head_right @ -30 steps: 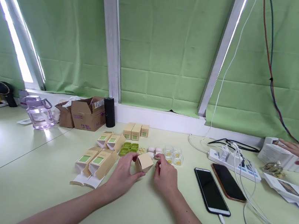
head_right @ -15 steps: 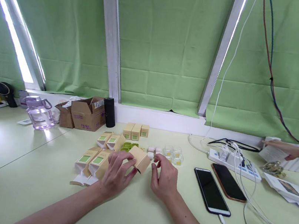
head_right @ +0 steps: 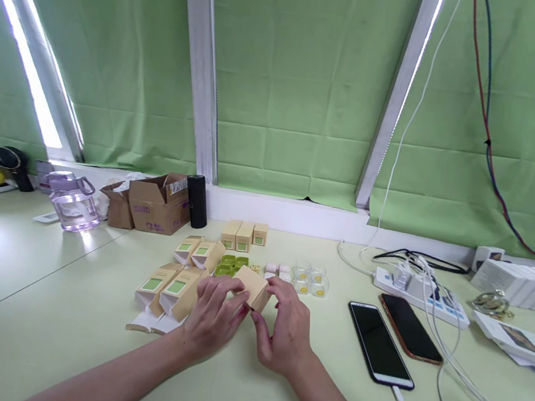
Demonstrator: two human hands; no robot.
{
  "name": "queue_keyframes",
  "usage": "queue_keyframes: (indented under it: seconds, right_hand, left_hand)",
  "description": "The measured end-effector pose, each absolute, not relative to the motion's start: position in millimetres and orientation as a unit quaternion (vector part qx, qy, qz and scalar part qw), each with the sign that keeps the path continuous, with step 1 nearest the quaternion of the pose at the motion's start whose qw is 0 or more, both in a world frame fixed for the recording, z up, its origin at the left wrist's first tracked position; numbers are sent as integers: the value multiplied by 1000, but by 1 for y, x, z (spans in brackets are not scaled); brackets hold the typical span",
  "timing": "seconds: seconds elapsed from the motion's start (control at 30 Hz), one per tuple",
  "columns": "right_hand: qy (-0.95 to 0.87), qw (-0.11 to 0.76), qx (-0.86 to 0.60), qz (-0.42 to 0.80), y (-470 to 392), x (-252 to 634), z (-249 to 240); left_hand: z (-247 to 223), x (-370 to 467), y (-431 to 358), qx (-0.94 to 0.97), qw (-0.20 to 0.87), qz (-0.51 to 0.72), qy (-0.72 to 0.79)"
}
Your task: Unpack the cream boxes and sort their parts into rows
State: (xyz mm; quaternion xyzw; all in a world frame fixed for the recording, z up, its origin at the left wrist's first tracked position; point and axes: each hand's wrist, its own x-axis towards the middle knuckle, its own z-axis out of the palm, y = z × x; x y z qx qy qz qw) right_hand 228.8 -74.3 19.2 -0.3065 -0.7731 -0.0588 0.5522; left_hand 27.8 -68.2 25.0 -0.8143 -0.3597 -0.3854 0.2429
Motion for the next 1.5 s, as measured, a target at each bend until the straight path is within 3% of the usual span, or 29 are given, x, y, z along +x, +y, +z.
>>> queue_keyframes:
  seconds: [0.47, 0.9, 1.1, 1.33, 1.5]
  right_hand:
    - [-767, 467, -439, 12, -68, 226, 12]
    - [-763, 447, -465, 37, -68, 225, 17]
    - [-748, 471, -459, 90, -68, 229, 21]
    - [-666, 556, -480, 131, -56, 238, 16]
    - [-676, 593, -435, 48, -42, 250, 14]
  left_hand:
    - [17, 41, -62, -839, 57, -371, -394]
    - [14, 40, -61, -839, -12, -352, -415]
    - [13, 37, -58, -838, -18, -353, -415]
    - [10, 34, -53, -837, -22, -367, -406]
    - [14, 35, -54, -842, -29, -353, -407]
